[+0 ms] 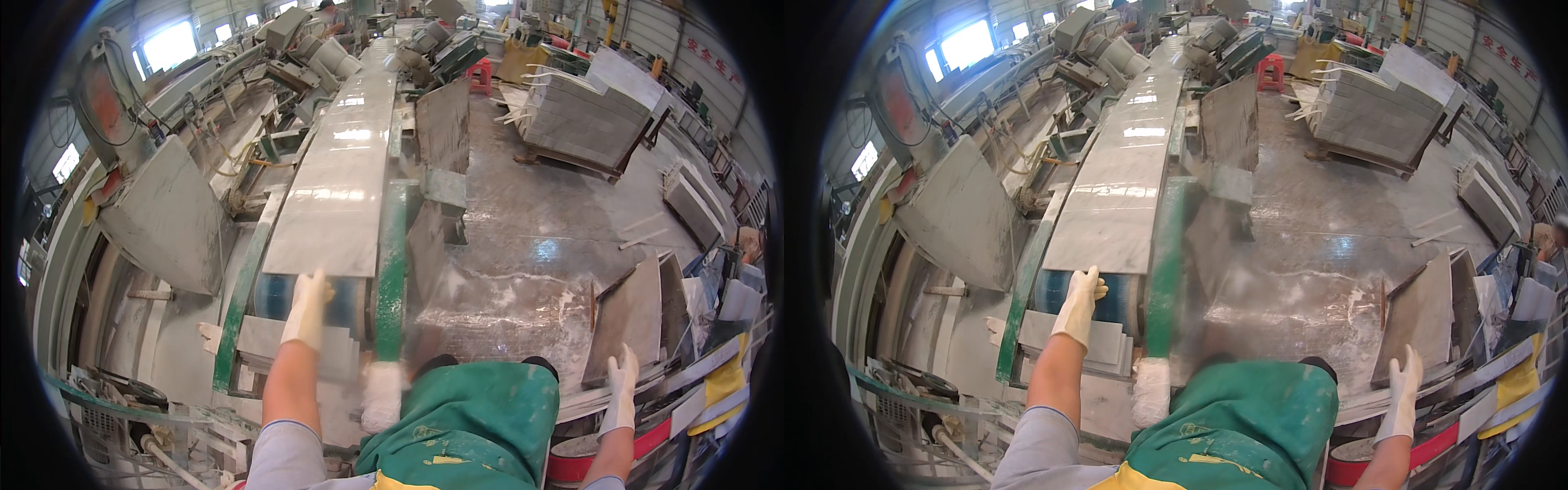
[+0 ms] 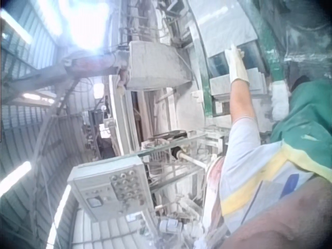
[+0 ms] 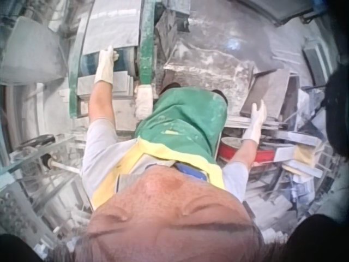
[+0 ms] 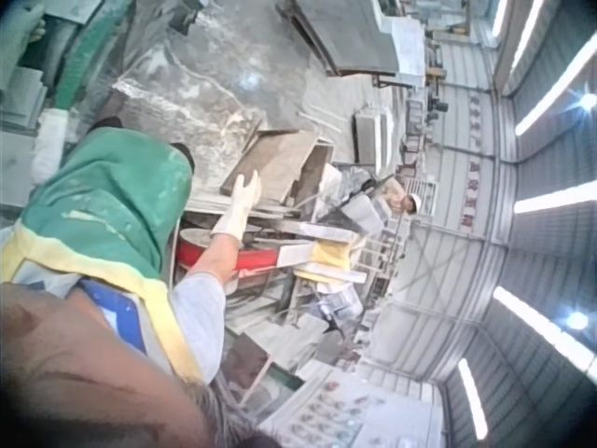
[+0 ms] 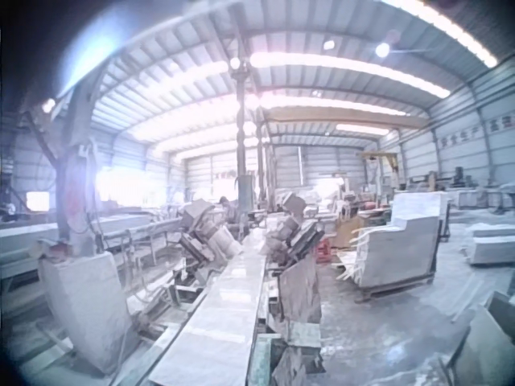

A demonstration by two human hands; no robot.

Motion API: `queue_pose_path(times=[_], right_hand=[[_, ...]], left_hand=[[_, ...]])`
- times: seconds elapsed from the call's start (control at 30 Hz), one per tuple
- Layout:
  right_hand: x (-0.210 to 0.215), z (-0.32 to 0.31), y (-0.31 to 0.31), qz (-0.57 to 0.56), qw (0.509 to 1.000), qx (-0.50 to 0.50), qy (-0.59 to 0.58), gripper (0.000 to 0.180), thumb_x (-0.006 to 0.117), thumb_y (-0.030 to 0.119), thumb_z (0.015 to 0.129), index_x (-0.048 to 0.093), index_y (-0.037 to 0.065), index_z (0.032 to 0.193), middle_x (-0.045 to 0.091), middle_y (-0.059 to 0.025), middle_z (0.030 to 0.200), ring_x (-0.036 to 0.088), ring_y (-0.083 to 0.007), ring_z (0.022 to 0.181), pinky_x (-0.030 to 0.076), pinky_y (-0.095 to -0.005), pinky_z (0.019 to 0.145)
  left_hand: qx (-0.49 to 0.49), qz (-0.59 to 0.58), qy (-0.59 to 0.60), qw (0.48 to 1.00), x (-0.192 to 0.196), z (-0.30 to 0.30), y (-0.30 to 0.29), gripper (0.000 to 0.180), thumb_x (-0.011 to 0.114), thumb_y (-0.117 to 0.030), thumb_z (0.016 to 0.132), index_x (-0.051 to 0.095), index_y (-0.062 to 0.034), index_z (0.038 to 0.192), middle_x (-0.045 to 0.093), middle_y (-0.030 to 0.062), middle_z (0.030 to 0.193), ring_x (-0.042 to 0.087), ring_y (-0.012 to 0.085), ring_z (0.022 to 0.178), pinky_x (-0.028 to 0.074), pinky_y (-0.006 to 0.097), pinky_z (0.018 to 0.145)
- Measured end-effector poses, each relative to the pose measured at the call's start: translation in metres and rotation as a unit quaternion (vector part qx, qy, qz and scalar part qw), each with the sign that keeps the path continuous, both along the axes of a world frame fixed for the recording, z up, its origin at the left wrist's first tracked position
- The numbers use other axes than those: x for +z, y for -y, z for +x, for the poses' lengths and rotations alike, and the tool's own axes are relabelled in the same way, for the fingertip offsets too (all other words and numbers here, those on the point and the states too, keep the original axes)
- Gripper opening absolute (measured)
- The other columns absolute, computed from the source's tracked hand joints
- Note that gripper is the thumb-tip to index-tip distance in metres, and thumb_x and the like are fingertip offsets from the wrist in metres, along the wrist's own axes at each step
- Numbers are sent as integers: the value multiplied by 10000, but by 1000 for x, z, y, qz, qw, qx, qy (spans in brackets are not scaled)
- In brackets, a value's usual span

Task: The person repeatedly picks up rectangular slabs from a conveyor belt and places them onto a nearby stack. The person uses both hands to lift and position each slab one at a time. The slabs are handled individually and stacked in a pile beside the conveyor.

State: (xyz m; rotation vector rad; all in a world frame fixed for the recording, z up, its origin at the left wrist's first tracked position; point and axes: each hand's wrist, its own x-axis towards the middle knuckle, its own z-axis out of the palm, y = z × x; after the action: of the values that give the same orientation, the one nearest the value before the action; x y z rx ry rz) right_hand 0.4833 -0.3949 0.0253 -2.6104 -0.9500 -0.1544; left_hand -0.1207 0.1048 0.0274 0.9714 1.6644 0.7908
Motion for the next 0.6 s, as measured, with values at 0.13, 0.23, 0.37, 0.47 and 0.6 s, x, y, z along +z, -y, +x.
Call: queue_pose_path(times=[0.13,0.23,0.37,0.47,0.6], right_hand=[[-8,43,91,-7,982,-60,179,514,652,215,879,561,-2,1336,583,-254,1313,534,-435,1205,379,-496,1089],[1,59,160,-83,957,-202,188,498,548,266,969,520,9,1395,540,-272,1383,485,-440,1288,353,-501,1117],[4,64,221,-134,915,-366,106,539,443,341,1036,467,-4,1451,497,-245,1458,434,-386,1375,314,-438,1169],[-12,62,236,-116,922,-364,66,516,403,334,1060,489,-18,1428,503,-238,1455,443,-369,1374,321,-420,1168],[-20,57,237,-123,922,-354,102,485,410,317,1065,534,-35,1375,532,-248,1420,499,-387,1313,371,-419,1129]], left_hand=[[57,58,13,997,-8,10,31,650,618,-230,925,362,58,1448,609,121,702,620,210,519,478,350,410],[-19,134,-76,988,-2,15,60,620,578,-235,932,407,10,1475,675,119,760,640,189,543,524,346,517],[-150,358,-204,899,8,46,89,554,611,-209,960,456,21,1439,703,155,884,698,266,823,560,349,771],[-264,441,-183,838,12,82,100,514,618,-147,938,490,4,1412,690,209,1100,636,388,1092,483,408,987],[-350,459,-257,775,10,116,97,520,628,-122,914,495,-12,1404,547,256,1387,512,408,1294,404,428,1099]])
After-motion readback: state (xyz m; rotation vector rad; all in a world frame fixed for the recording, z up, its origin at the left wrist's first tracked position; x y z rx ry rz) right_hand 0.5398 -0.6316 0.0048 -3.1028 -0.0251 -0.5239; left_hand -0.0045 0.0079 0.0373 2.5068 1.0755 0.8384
